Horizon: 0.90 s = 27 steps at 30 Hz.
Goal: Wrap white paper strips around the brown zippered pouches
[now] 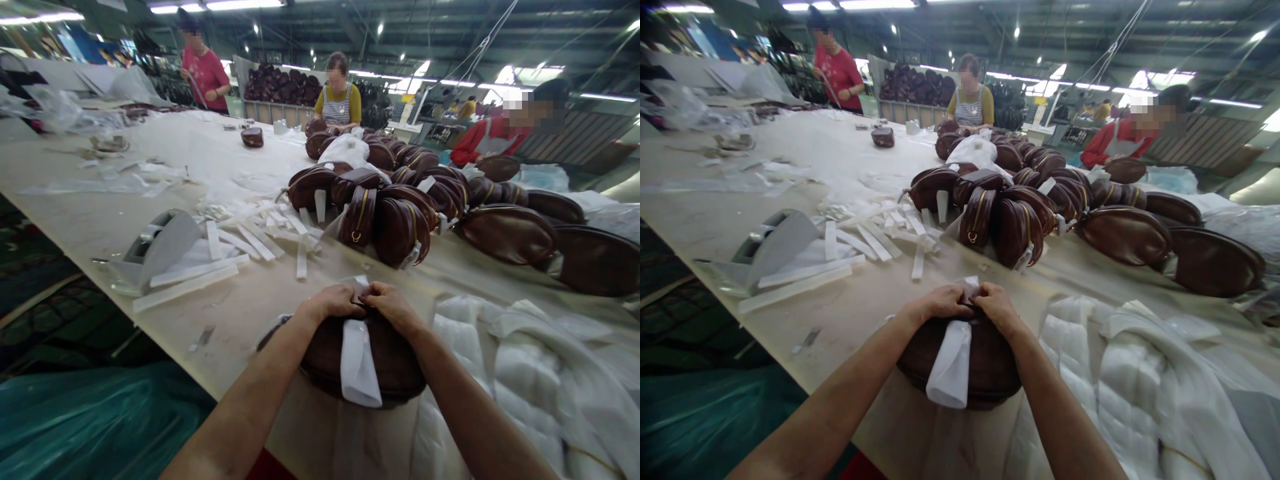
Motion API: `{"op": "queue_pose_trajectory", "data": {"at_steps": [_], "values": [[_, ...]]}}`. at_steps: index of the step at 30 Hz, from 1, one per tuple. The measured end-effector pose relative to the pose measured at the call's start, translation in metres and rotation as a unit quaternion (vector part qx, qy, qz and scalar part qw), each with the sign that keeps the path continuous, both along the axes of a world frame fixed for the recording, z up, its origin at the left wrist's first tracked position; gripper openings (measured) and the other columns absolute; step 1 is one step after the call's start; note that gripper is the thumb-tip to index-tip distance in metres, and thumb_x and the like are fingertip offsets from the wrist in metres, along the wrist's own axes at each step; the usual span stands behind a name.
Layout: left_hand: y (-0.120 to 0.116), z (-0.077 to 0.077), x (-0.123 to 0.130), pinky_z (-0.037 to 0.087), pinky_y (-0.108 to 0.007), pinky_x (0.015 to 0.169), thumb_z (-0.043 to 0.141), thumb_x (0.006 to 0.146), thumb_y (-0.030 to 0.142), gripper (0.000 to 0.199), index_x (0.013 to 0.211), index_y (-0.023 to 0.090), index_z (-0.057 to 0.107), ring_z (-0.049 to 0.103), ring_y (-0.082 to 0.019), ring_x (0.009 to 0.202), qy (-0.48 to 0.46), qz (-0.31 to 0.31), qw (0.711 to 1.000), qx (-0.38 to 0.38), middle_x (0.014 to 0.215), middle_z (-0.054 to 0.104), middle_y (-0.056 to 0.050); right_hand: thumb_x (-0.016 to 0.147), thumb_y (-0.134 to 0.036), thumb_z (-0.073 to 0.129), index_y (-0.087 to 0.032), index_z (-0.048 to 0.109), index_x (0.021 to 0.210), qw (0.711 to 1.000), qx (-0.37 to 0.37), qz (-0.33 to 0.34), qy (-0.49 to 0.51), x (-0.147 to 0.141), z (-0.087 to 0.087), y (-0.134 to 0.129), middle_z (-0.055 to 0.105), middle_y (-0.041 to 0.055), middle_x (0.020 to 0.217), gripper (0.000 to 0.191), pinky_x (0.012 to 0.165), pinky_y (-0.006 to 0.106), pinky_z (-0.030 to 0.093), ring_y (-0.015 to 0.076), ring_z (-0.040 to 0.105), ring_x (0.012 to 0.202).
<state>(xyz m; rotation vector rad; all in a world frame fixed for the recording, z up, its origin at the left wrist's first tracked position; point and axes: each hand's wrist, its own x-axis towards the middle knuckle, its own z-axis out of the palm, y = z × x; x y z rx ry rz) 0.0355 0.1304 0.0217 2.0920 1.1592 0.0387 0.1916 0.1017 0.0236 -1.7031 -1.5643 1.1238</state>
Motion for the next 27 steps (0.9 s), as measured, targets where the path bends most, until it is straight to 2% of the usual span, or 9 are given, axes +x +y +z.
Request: {"op": "queue_pose_trajectory", "data": {"at_steps": [7,10,13,16,19,23,27], "values": [[-0.005,-0.006,-0.004,0.048,-0.022,0.066,0.069,0.071,0.038,0.033,0.093,0.014,0.067,0.062,-0.016,0.075,-0.055,0.032,0.998,-0.014,0.075,0.064,0.001,0.056,-0.036,0.064,-0.016,0.059,0.068,0.994,0.038,0.026,0.096,-0.01,0.003,0.002,0.063,-0.0019,0.065,0.024,0.068,0.028,0.047,0.0138,0.057,0.064],[-0.007,-0.007,-0.004,0.05,-0.022,0.069,0.068,0.074,0.036,0.034,0.101,0.016,0.065,0.063,-0.015,0.081,-0.062,0.033,0.997,-0.011,0.083,0.066,0.001,0.058,-0.038,0.065,-0.017,0.062,0.069,0.994,0.055,0.036,0.09,-0.012,0.009,-0.009,0.064,-0.001,0.067,0.024,0.068,0.029,0.047,0.0148,0.057,0.065],[-0.008,-0.006,-0.002,0.052,-0.03,0.079,0.065,0.081,0.033,0.028,0.101,0.014,0.063,0.062,-0.017,0.09,-0.046,0.02,0.999,0.011,0.097,0.066,-0.004,0.063,-0.036,0.064,-0.018,0.067,0.074,0.995,0.073,0.04,0.059,-0.014,0.016,-0.03,0.065,0.0002,0.07,0.022,0.071,0.03,0.045,0.0165,0.057,0.068],[-0.008,-0.001,-0.001,0.047,-0.039,0.09,0.061,0.084,0.026,0.015,0.092,0.013,0.064,0.059,-0.02,0.1,-0.023,-0.006,0.999,0.04,0.104,0.064,-0.007,0.07,-0.033,0.061,-0.02,0.069,0.082,0.991,0.118,0.061,-0.009,-0.015,0.02,-0.053,0.067,0.0011,0.079,0.019,0.073,0.03,0.043,0.0181,0.058,0.076],[-0.007,0.004,-0.003,0.047,-0.03,0.084,0.061,0.08,0.022,0.008,0.081,0.016,0.067,0.06,-0.021,0.096,-0.007,-0.028,0.998,0.051,0.092,0.068,-0.004,0.077,-0.037,0.057,-0.019,0.068,0.08,0.982,0.165,0.077,-0.057,-0.013,0.02,-0.066,0.065,0.0012,0.078,0.02,0.07,0.028,0.044,0.0172,0.058,0.073],[-0.009,0.012,-0.008,0.047,-0.022,0.071,0.061,0.078,0.024,0.012,0.086,0.019,0.068,0.063,-0.018,0.084,-0.012,-0.065,0.996,0.056,0.084,0.069,0.0,0.079,-0.038,0.057,-0.018,0.067,0.076,0.978,0.182,0.075,-0.069,-0.009,0.014,-0.069,0.066,0.0022,0.077,0.022,0.068,0.027,0.045,0.0174,0.059,0.072],[-0.032,0.027,-0.017,0.046,-0.026,0.085,0.053,0.081,0.013,0.016,0.089,0.018,0.067,0.062,-0.019,0.094,-0.031,-0.079,0.992,0.095,0.096,0.068,-0.003,0.08,-0.034,0.057,-0.02,0.067,0.079,0.973,0.211,0.076,-0.055,-0.008,0.009,-0.07,0.068,0.0031,0.08,0.017,0.072,0.028,0.048,0.0186,0.061,0.075]]}}
